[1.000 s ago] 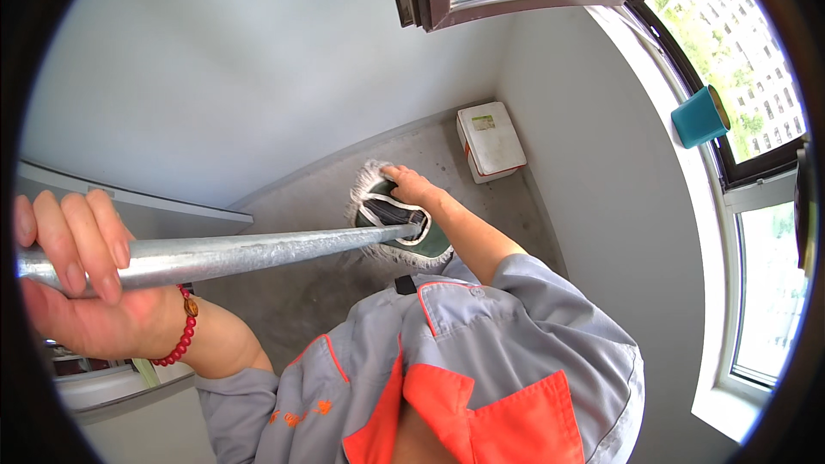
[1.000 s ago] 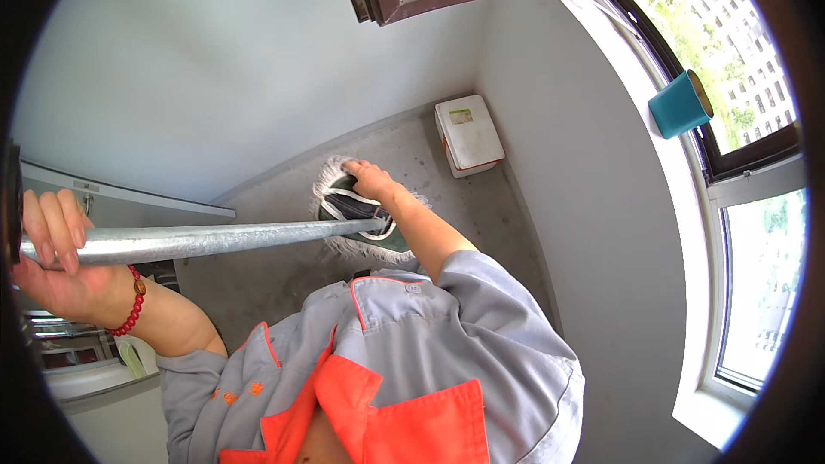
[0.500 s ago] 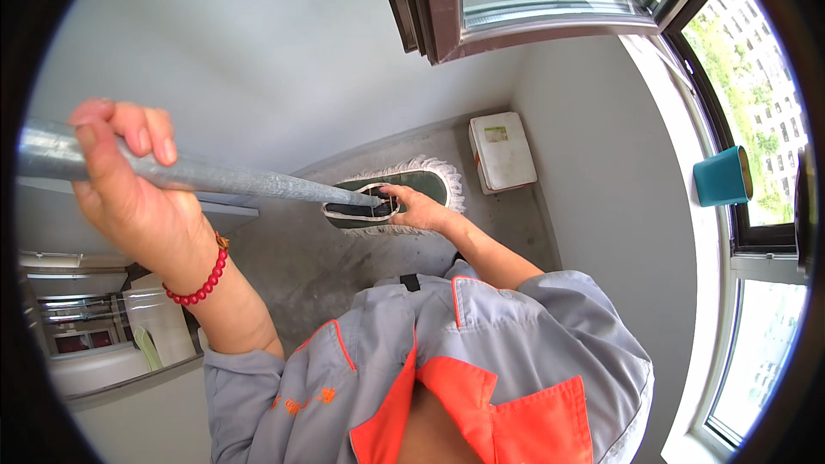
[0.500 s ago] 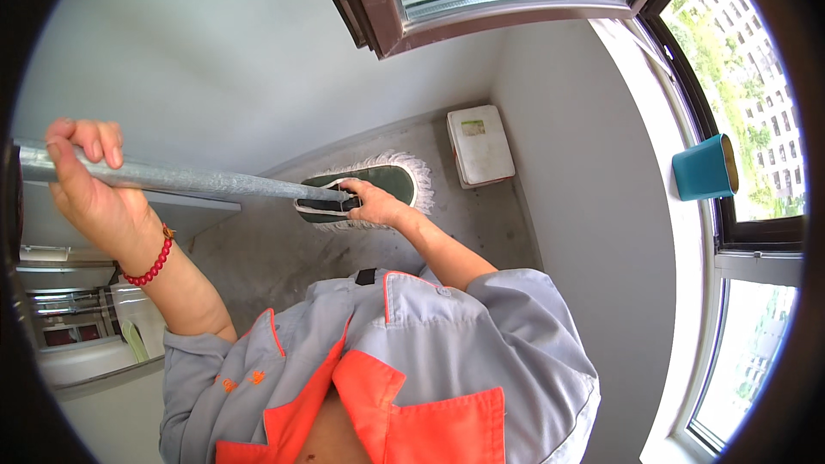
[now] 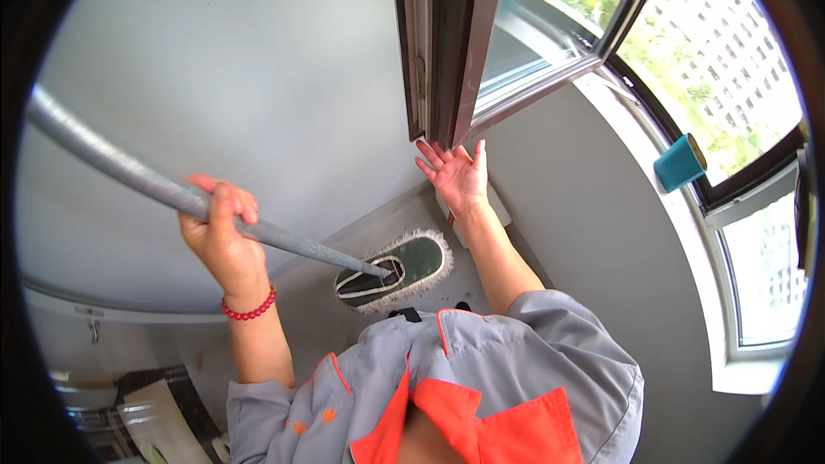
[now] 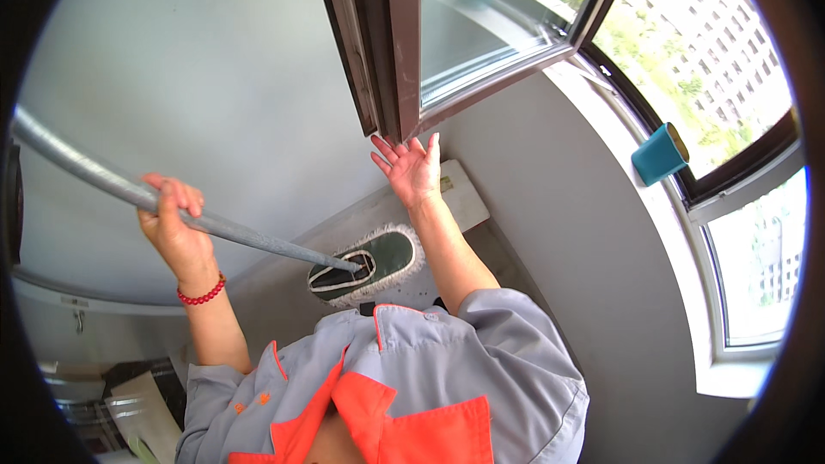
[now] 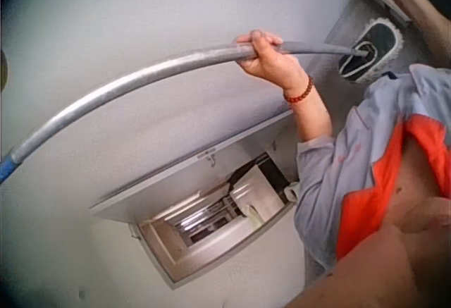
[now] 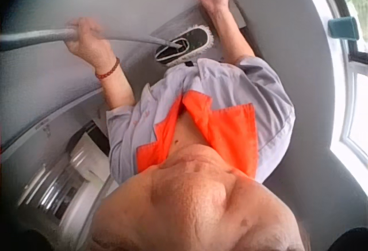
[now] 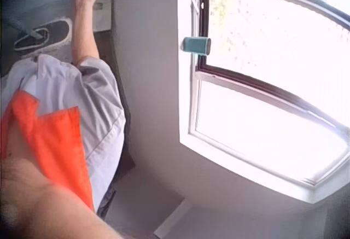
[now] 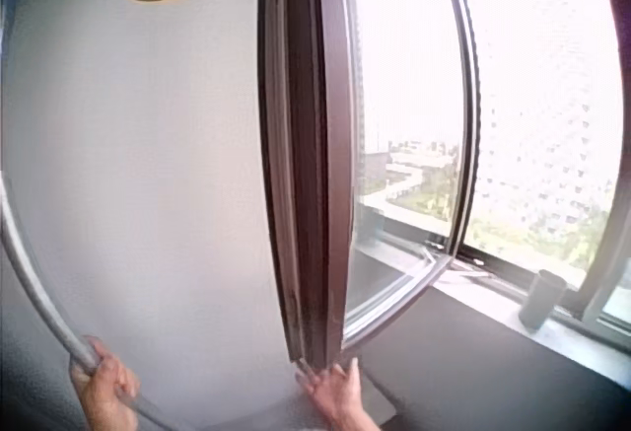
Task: The person attaches a gray mop head to a metal mop pole by fitting the frame into the fabric pockets and securing the latch by hand, then uses the assembled mop to wipe a concrete floor.
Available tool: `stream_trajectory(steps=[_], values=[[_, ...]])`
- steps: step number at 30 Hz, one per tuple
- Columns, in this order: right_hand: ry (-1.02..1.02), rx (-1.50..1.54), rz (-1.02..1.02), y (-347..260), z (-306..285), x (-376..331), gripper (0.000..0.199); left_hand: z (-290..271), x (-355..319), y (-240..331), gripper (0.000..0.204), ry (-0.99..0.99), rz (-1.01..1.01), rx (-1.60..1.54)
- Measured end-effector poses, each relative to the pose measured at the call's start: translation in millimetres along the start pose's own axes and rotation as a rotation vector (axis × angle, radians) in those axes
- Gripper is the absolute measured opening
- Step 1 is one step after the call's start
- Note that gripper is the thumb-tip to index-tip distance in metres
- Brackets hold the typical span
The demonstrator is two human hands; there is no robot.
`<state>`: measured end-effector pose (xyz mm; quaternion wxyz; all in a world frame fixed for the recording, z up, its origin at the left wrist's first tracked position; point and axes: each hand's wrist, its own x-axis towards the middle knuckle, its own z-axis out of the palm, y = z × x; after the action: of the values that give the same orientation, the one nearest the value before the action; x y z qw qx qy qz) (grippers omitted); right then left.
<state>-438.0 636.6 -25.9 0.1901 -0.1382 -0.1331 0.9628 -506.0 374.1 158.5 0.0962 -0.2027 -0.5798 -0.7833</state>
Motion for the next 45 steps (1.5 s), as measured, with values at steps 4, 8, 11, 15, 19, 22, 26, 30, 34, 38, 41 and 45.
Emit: stream_trajectory(steps=[4,8,11,15,19,22,26,30,34,38,41,45], values=[[-0.051,-0.064,-0.036,-7.7,17.4,8.0,0.07,1.1,19.4,-42.8,0.008,-0.042,-0.075,-0.078],[0.061,-0.169,-0.012,2.5,-12.9,-1.1,0.06,13.6,29.5,-62.1,0.014,-0.056,-0.154,-0.1],[0.249,-0.71,0.102,9.9,-68.9,-14.4,0.045,29.4,42.0,-67.9,0.015,-0.14,-0.136,-0.053],[0.401,-1.242,0.349,27.8,-183.8,-52.6,0.035,46.9,56.6,-66.4,0.016,-0.181,-0.034,0.009],[0.483,-1.338,0.798,76.0,-244.7,-89.9,0.038,67.1,71.4,-51.2,0.015,-0.214,0.053,0.023],[0.411,-1.397,0.856,106.3,-248.3,-80.6,0.041,84.0,89.7,-49.2,0.01,-0.328,0.02,-0.006],[0.181,-1.416,0.87,145.5,-248.6,-56.4,0.044,90.1,112.8,-56.1,0.007,-0.42,-0.036,0.074],[0.041,-1.514,0.976,188.8,-236.0,-37.7,0.063,93.7,138.8,-57.5,0.009,-0.335,-0.031,0.029],[0.241,-1.32,1.029,244.8,-226.3,-31.6,0.082,82.9,170.6,-47.2,0.019,-0.284,-0.046,-0.176],[0.538,-0.891,1.006,258.5,-256.7,-45.9,0.095,61.1,176.4,-63.9,0.022,-0.313,-0.044,-0.236],[0.626,-0.491,0.629,274.4,-266.7,-40.0,0.096,56.3,174.4,-69.8,0.019,-0.379,-0.075,-0.297],[0.752,-0.188,0.048,294.9,-266.3,22.9,0.08,56.4,200.0,-102.3,0.021,-0.537,-0.03,-0.395]])
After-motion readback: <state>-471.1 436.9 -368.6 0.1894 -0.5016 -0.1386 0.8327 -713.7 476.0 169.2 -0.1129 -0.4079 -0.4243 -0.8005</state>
